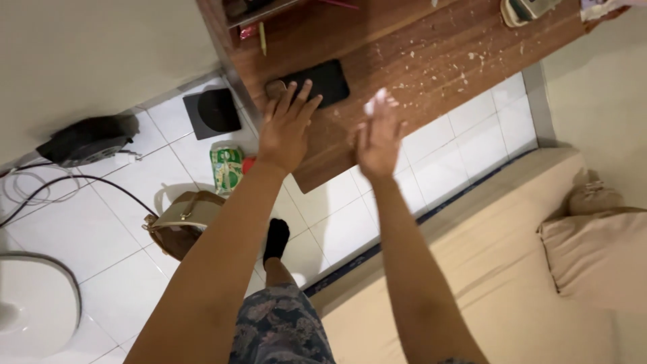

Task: Cleaning a wooden dresser and its mirror using a cloth or tissue.

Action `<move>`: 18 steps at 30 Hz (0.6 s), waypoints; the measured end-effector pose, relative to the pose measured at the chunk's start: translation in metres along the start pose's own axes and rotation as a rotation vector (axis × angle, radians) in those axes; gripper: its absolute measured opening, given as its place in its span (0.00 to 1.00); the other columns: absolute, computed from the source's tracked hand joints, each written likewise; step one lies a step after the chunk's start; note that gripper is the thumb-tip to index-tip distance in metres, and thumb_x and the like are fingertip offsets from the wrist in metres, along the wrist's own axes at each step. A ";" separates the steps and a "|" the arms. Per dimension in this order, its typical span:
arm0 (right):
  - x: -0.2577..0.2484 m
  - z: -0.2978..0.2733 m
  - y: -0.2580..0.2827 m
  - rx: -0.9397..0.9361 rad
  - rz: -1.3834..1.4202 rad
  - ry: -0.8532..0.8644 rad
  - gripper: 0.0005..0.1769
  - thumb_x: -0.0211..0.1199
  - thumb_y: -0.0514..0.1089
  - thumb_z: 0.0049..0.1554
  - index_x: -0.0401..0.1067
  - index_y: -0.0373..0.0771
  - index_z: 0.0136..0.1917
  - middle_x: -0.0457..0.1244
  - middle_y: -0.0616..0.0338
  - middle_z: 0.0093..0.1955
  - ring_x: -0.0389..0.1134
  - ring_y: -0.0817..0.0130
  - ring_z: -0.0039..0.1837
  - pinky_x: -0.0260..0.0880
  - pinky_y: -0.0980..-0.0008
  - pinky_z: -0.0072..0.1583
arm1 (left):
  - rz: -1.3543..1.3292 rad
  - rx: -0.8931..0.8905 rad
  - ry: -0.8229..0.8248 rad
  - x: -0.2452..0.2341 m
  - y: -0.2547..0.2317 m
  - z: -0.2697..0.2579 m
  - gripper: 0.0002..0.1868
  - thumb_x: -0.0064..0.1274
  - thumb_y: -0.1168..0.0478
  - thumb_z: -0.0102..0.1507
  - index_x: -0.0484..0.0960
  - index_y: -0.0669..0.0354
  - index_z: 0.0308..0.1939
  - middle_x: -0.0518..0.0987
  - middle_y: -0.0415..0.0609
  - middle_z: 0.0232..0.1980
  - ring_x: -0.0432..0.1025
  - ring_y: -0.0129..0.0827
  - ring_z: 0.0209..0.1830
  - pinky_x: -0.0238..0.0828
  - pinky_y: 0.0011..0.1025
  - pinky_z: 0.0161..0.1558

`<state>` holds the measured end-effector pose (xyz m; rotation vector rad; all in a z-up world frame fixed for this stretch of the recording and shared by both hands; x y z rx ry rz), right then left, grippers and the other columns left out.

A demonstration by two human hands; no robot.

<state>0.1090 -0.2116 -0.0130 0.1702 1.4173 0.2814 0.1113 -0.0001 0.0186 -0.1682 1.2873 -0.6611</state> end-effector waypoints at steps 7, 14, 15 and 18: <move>-0.011 -0.065 0.093 -0.226 0.065 0.085 0.32 0.46 0.50 0.67 0.52 0.41 0.82 0.46 0.49 0.85 0.38 0.51 0.86 0.30 0.41 0.80 | 0.080 -0.013 -0.072 0.012 -0.001 0.000 0.23 0.50 0.58 0.69 0.74 0.50 0.69 0.61 0.47 0.80 0.55 0.46 0.79 0.50 0.52 0.73; -0.020 -0.016 0.017 -0.265 0.145 0.042 0.23 0.42 0.53 0.70 0.62 0.47 0.74 0.58 0.54 0.80 0.52 0.59 0.84 0.36 0.55 0.84 | 0.054 0.007 -0.132 -0.003 -0.009 -0.001 0.22 0.50 0.57 0.70 0.76 0.51 0.68 0.62 0.46 0.80 0.58 0.47 0.78 0.54 0.53 0.74; -0.023 0.001 -0.001 -0.256 0.118 -0.010 0.24 0.39 0.53 0.70 0.62 0.46 0.74 0.59 0.51 0.78 0.53 0.54 0.84 0.36 0.54 0.86 | 0.052 0.014 -0.148 -0.005 -0.008 0.000 0.22 0.50 0.57 0.69 0.76 0.51 0.68 0.62 0.46 0.80 0.58 0.48 0.78 0.53 0.52 0.74; -0.030 0.043 -0.069 -0.220 0.173 -0.128 0.31 0.38 0.57 0.74 0.49 0.39 0.83 0.51 0.47 0.84 0.49 0.54 0.86 0.33 0.51 0.85 | 0.097 0.000 -0.133 0.001 -0.007 0.000 0.22 0.50 0.57 0.69 0.76 0.50 0.68 0.62 0.45 0.80 0.58 0.46 0.78 0.53 0.52 0.73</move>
Point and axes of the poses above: each hand's wrist, its own z-axis towards the middle knuckle, its own x-axis out of the palm, y = z × x, the point moved 6 cm from there along z, towards the middle knuckle
